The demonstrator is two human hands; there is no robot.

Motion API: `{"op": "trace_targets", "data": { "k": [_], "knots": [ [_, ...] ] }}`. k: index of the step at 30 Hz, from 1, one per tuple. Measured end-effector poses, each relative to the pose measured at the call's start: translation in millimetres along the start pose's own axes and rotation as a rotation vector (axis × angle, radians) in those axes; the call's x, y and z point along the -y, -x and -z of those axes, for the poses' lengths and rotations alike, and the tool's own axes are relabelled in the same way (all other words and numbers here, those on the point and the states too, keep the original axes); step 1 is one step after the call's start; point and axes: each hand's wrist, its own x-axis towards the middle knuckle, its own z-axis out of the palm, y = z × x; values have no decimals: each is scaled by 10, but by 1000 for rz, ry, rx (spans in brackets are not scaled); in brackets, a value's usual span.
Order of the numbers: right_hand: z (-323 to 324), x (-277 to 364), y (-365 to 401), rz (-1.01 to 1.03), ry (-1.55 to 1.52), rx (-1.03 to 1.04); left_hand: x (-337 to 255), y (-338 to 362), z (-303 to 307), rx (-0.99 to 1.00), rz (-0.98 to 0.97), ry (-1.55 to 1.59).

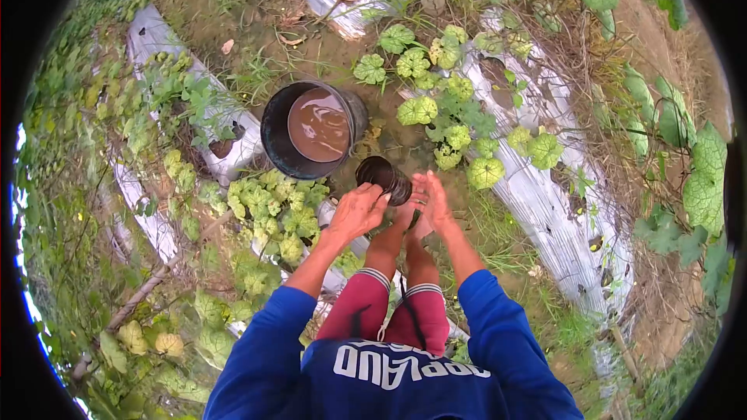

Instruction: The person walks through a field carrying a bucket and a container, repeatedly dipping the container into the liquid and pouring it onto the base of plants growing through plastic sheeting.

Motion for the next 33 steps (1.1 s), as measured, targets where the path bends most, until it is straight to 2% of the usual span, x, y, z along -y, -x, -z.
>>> {"op": "trace_targets", "data": {
  "k": [1, 3, 6, 7, 9, 15, 19, 20, 21, 23, 25, 27, 29, 30, 33],
  "knots": [
    [-49, -147, -37, -60, 72, 20, 83, 207, 74, -17, 17, -7],
    [-173, -351, -7, -150, 206, 85, 243, 540, 250, 13, 177, -25],
    [-459, -509, 56, -176, 318, 140, 420, 971, 597, -64, 213, -29],
    [-535, -567, 62, -197, 337, 143, 447, 1102, 711, -55, 336, -19],
    [-643, -680, 78, -212, 398, 172, 575, 1344, 910, -82, 386, -38],
    [-901, -808, -117, -253, 606, 117, 794, 1476, 1465, -155, 487, 13],
    [-1198, -691, -371, -198, 609, 69, 1289, 1099, 1607, -178, 462, 111],
    [-1189, -734, -483, -193, 616, 26, 1463, 967, 1575, -229, 377, 161],
    [-1159, -783, -606, -210, 597, -14, 1631, 811, 1518, -279, 296, 211],
    [-1237, -821, -816, -214, 571, -51, 1948, 468, 1394, -259, 315, 313],
    [-1355, -792, -945, -283, 559, -191, 2351, 71, 1178, -267, 292, 309],
    [-1536, -762, -1083, -242, 527, -248, 2760, -215, 921, -258, 280, 323],
    [-1676, -715, -1208, -220, 507, -318, 3088, -514, 709, -62, 619, 608],
    [-1745, -688, -1287, -224, 523, -335, 3141, -627, 738, -7, 702, 773],
    [-1876, -632, -1321, -169, 598, -387, 3511, -908, 530, 32, 719, 712]
  ]
}}
